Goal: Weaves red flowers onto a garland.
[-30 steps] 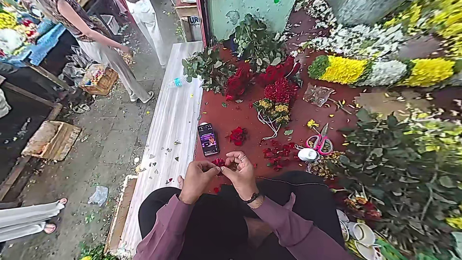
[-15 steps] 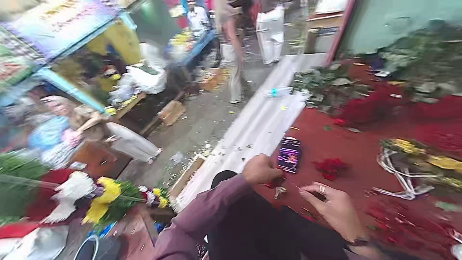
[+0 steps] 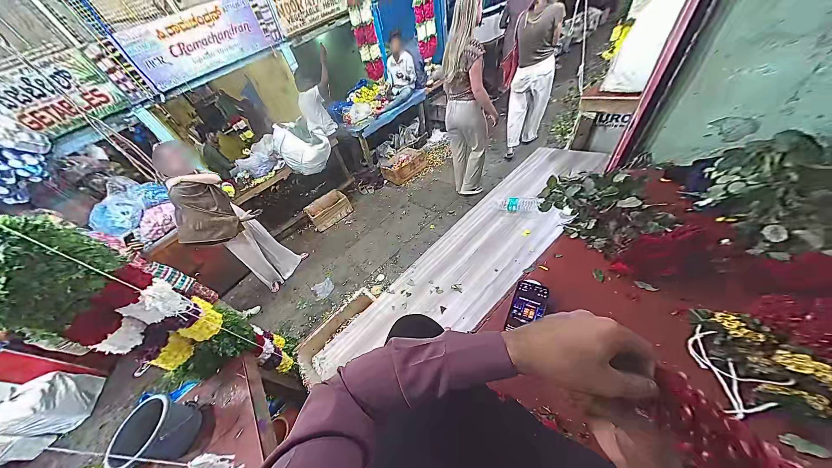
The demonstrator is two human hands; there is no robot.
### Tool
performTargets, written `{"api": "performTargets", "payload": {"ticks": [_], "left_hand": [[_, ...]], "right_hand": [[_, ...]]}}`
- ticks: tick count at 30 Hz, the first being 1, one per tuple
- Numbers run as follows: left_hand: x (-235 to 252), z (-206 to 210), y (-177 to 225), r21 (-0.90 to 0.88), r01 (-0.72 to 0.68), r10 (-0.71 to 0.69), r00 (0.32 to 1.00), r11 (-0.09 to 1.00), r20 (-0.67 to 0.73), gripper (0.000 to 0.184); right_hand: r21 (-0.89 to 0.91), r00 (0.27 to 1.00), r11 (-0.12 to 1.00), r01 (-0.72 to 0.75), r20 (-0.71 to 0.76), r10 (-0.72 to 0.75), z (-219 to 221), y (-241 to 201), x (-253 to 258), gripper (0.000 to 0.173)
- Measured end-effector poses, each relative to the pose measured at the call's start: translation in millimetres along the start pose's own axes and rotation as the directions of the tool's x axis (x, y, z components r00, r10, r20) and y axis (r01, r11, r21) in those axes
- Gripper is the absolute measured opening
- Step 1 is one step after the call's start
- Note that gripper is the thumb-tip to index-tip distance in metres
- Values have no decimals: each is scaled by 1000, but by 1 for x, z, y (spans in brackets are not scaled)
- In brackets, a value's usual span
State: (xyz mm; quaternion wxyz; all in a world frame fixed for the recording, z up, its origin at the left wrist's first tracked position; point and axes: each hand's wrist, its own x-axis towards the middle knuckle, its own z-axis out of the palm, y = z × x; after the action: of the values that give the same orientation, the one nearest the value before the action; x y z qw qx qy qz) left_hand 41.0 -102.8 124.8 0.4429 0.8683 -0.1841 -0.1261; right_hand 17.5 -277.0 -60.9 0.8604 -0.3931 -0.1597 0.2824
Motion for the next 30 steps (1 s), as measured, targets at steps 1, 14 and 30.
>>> {"api": "performTargets", "payload": {"ticks": [1, 14, 30], "left_hand": [[1, 0, -6, 106, 52, -46, 997, 993, -58, 14], [-55, -16, -94, 91, 310, -318, 944, 946, 88, 14], [-51, -33, -129, 63, 517, -505, 852, 854, -140, 21]], "right_hand": [[10, 999, 1000, 13, 34, -14, 6, -6, 4, 20], [-355, 995, 935, -7, -93, -28, -1, -15, 24, 13], [-735, 990, 665, -132, -132, 52, -51, -52, 20, 10]]}}
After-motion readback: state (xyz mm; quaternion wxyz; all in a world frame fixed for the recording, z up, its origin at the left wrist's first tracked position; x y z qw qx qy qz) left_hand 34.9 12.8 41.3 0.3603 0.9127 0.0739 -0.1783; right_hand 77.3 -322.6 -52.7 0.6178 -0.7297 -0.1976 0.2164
